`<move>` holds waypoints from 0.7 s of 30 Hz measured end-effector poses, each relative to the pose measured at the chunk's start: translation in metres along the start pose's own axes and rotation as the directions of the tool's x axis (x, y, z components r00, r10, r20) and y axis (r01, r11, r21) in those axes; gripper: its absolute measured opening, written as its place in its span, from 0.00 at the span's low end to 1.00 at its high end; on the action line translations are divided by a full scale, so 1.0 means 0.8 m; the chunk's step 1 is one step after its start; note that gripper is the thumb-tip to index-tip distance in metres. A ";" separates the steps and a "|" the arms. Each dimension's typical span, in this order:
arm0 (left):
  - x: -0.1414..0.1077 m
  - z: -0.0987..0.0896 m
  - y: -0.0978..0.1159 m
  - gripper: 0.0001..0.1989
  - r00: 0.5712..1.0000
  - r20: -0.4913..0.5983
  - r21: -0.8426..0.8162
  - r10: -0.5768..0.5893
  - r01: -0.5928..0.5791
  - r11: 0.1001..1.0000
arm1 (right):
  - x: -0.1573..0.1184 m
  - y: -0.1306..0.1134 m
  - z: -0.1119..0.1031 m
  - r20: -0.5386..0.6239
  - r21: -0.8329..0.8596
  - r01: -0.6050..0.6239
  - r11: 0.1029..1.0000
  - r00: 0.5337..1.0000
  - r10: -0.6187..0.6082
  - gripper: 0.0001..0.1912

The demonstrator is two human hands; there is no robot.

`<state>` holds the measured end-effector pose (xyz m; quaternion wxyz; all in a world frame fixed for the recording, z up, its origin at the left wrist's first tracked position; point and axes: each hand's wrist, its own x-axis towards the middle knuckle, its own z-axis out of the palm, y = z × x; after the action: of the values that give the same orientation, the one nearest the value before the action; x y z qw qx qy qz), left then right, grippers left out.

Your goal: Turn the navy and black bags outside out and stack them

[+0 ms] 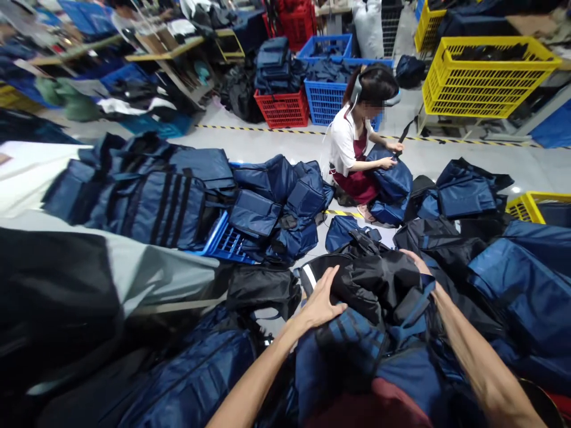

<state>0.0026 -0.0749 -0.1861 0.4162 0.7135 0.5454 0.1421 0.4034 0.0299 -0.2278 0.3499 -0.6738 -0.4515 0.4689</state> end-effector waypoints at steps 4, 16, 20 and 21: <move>0.009 0.016 0.069 0.70 0.985 -0.114 -0.159 -0.132 0.113 0.981 | -0.031 -0.025 -0.031 0.041 0.115 -0.037 0.993 0.999 0.033 0.34; 0.016 -0.053 0.141 0.05 0.945 -0.320 0.303 -0.073 0.175 0.937 | -0.130 -0.089 0.068 -0.428 -0.470 -0.003 0.882 0.875 -0.225 0.46; -0.025 -0.120 0.212 0.11 0.861 -0.433 0.522 0.268 -0.003 0.853 | -0.134 -0.136 0.024 -0.579 -0.392 0.183 0.901 0.712 -0.397 0.43; -0.032 -0.130 0.227 0.16 0.804 -0.458 0.569 0.379 -0.062 0.820 | -0.133 -0.144 0.009 -0.613 -0.380 0.250 0.891 0.653 -0.445 0.42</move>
<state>0.0452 -0.0628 0.0203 0.0078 0.7882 0.5684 0.2359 0.3482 -0.0293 -0.0935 0.4832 -0.7380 -0.4688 0.0459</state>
